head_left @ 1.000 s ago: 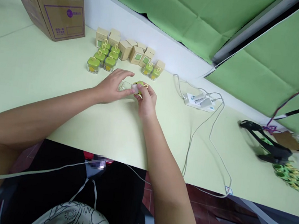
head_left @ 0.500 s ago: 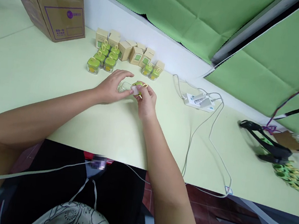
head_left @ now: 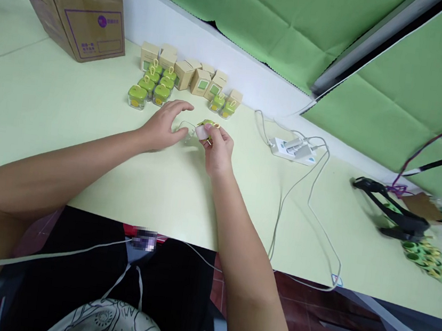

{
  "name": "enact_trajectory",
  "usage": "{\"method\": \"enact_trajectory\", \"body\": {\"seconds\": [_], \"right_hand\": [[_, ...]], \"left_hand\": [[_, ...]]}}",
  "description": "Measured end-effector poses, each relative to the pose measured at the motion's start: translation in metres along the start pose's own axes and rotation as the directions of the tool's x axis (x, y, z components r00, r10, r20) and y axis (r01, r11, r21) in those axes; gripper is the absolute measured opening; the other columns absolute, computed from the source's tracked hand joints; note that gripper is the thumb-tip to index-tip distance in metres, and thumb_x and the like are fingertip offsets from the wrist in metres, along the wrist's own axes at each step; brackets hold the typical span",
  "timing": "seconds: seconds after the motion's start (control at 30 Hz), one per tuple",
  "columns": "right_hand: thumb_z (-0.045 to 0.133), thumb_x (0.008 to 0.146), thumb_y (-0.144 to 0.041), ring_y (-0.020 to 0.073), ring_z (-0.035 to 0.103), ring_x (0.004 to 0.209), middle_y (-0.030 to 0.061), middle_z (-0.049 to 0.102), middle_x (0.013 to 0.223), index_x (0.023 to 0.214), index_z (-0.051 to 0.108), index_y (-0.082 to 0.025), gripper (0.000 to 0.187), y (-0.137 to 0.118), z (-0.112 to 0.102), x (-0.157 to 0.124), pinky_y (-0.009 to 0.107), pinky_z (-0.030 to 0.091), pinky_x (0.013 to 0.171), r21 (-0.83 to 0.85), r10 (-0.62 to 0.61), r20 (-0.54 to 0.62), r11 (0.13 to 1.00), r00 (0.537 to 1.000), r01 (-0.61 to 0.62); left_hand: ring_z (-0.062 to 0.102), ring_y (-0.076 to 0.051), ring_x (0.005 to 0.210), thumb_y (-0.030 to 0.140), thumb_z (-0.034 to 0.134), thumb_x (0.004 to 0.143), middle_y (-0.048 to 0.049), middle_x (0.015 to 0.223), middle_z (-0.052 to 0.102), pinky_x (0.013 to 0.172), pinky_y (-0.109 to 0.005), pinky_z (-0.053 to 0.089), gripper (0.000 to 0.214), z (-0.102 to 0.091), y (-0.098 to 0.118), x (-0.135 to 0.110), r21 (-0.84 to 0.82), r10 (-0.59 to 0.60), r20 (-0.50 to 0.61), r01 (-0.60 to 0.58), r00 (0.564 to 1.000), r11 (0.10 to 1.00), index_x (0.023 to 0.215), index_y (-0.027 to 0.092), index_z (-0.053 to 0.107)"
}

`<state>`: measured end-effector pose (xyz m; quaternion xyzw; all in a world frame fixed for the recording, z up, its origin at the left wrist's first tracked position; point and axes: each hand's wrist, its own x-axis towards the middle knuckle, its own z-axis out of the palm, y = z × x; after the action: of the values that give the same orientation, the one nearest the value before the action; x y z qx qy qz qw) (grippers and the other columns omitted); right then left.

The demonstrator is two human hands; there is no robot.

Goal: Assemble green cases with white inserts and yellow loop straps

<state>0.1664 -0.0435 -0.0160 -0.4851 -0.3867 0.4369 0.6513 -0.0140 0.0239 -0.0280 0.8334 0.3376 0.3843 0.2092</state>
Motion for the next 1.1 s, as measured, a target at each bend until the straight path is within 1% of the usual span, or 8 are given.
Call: {"method": "enact_trajectory", "body": {"seconds": [0.1, 0.27, 0.43, 0.67, 0.8, 0.87, 1.0, 1.1], "right_hand": [[0.093, 0.071, -0.056, 0.0158, 0.070, 0.090, -0.0012, 0.077, 0.091, 0.089, 0.078, -0.024, 0.040, 0.001, 0.000, 0.001, 0.029, 0.058, 0.082, 0.003, 0.006, 0.012, 1.000, 1.000, -0.006], [0.093, 0.072, -0.055, 0.0168, 0.072, 0.095, -0.0006, 0.078, 0.093, 0.090, 0.078, -0.024, 0.039, 0.001, -0.001, 0.001, 0.029, 0.059, 0.084, 0.026, 0.000, -0.006, 1.000, 1.000, 0.000], [0.092, 0.071, -0.052, 0.0146, 0.069, 0.089, -0.0016, 0.076, 0.090, 0.088, 0.078, -0.024, 0.036, 0.002, -0.001, 0.001, 0.027, 0.057, 0.081, 0.013, 0.004, 0.000, 1.000, 1.000, -0.004], [0.093, 0.068, -0.054, 0.0157, 0.071, 0.094, -0.0011, 0.077, 0.092, 0.090, 0.076, -0.023, 0.041, 0.002, -0.002, 0.004, 0.027, 0.057, 0.080, 0.011, 0.015, -0.039, 1.000, 0.999, -0.015], [0.093, 0.067, -0.056, 0.0157, 0.070, 0.093, -0.0011, 0.076, 0.092, 0.096, 0.076, -0.022, 0.047, 0.004, -0.001, 0.004, 0.027, 0.055, 0.079, -0.063, -0.002, -0.076, 0.998, 0.997, -0.003], [0.093, 0.068, -0.054, 0.0153, 0.069, 0.090, -0.0012, 0.075, 0.091, 0.097, 0.075, -0.022, 0.046, 0.005, 0.000, 0.004, 0.028, 0.055, 0.079, -0.076, -0.024, -0.084, 0.997, 0.996, 0.018], [0.094, 0.069, -0.050, 0.0145, 0.067, 0.084, -0.0021, 0.074, 0.089, 0.095, 0.073, -0.022, 0.043, 0.009, 0.001, 0.004, 0.031, 0.057, 0.082, -0.127, -0.074, -0.086, 0.990, 0.994, 0.063], [0.095, 0.069, -0.051, 0.0141, 0.067, 0.083, -0.0023, 0.074, 0.089, 0.096, 0.073, -0.022, 0.045, 0.012, 0.001, 0.005, 0.031, 0.057, 0.083, -0.164, -0.089, -0.086, 0.984, 0.992, 0.074]], "left_hand": [[0.059, -0.034, 0.148, 0.039, 0.069, 0.093, -0.0150, 0.157, 0.065, 0.129, -0.052, 0.048, 0.059, 0.000, 0.003, 0.000, -0.021, 0.031, -0.013, -0.031, 0.999, 0.999, 0.149, 0.022, 0.059], [0.060, -0.032, 0.147, 0.031, 0.068, 0.088, -0.0130, 0.156, 0.065, 0.125, -0.050, 0.051, 0.058, -0.001, 0.004, 0.000, -0.018, -0.028, -0.029, 0.027, 0.999, 0.999, 0.145, 0.024, 0.060], [0.062, -0.031, 0.141, 0.042, 0.073, 0.089, -0.0132, 0.155, 0.066, 0.120, -0.049, 0.053, 0.060, -0.001, 0.005, 0.001, -0.080, -0.043, -0.042, 0.040, 0.998, 0.996, 0.144, 0.024, 0.060], [0.061, -0.031, 0.148, 0.027, 0.067, 0.080, -0.0136, 0.160, 0.063, 0.122, -0.050, 0.054, 0.067, 0.003, -0.013, 0.005, -0.091, -0.088, -0.024, 0.086, 0.996, 0.992, 0.147, 0.021, 0.059], [0.064, -0.033, 0.147, 0.034, 0.080, 0.075, -0.0148, 0.161, 0.066, 0.123, -0.050, 0.054, 0.087, 0.004, -0.014, 0.003, -0.085, -0.199, 0.122, 0.210, 0.972, 0.974, 0.157, 0.023, 0.052], [0.071, -0.033, 0.136, 0.035, 0.083, 0.074, -0.0123, 0.149, 0.074, 0.118, -0.049, 0.057, 0.082, 0.004, -0.011, 0.003, -0.058, -0.218, 0.185, 0.232, 0.958, 0.971, 0.152, 0.025, 0.058], [0.075, -0.033, 0.115, 0.035, 0.079, 0.074, -0.0115, 0.127, 0.079, 0.106, -0.049, 0.061, 0.055, 0.003, -0.005, 0.003, -0.012, -0.135, 0.140, 0.138, 0.981, 0.990, 0.126, 0.020, 0.073], [0.073, -0.029, 0.108, 0.030, 0.075, 0.075, -0.0118, 0.126, 0.075, 0.102, -0.046, 0.062, 0.051, 0.004, -0.003, 0.003, 0.009, -0.033, 0.086, 0.032, 0.996, 0.999, 0.124, 0.019, 0.075]]}}
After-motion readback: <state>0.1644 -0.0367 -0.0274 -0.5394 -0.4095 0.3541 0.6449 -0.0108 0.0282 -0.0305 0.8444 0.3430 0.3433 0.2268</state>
